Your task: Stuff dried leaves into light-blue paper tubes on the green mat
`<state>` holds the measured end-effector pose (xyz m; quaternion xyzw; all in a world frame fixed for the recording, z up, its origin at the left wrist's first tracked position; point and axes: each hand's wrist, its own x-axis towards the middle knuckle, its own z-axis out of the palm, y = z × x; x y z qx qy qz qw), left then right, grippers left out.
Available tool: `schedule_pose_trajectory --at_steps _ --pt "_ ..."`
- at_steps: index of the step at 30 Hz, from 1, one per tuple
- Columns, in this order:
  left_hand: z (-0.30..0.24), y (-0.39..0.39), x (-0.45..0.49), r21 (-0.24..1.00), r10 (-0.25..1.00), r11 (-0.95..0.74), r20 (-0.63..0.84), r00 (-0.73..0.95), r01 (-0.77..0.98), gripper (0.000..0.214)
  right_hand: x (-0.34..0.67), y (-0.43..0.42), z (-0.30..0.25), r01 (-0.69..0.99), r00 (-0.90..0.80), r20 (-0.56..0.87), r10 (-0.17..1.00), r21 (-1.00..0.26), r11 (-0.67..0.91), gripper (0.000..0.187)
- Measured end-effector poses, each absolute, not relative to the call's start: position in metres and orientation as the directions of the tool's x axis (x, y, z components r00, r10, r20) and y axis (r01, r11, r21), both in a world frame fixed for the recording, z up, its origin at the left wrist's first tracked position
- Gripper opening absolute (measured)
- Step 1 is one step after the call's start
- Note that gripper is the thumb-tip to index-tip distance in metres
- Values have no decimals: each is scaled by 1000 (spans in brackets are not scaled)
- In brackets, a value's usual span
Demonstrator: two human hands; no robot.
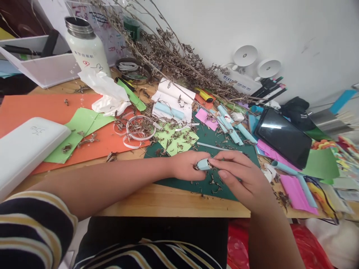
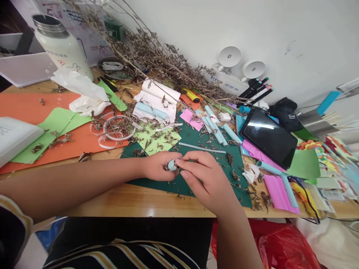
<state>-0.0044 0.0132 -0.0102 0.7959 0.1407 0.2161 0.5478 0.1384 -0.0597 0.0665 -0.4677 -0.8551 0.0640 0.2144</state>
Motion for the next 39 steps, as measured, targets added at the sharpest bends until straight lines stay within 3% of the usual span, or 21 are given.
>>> schedule_pose_trajectory --at_steps 6,9,12,17,22,26,29,34,39 --pt "-9 13 -5 941 471 -339 185 863 -17 10 133 -49 61 705 -292 323 900 -564 431 12" --pt "-10 13 -5 944 476 -331 175 862 -10 8 133 -42 62 637 -243 111 964 -731 245 6" --pt "-13 14 -3 943 463 -333 182 867 -21 8 136 -34 69 569 -297 -158 942 -821 42 17" --pt "-15 15 -3 927 436 -373 221 873 -49 9 137 -25 84 753 -346 -363 865 -657 25 37" --pt "-13 14 -4 919 402 -385 247 882 -82 11 131 -15 93 844 -342 -539 770 -537 -1 36" --pt "-15 15 -4 907 420 -413 273 866 -86 11 127 -6 96 872 -308 -593 744 -489 -29 33" --pt "-16 16 -4 893 393 -441 282 875 -90 10 129 -9 91 820 -342 -563 753 -570 -53 29" --pt "-15 18 -4 902 363 -419 270 892 -103 8 137 -30 69 465 -370 -230 900 -885 -35 14" --pt "-15 17 -5 900 365 -409 312 877 -150 8 138 -42 50 425 -251 42 967 -893 149 9"
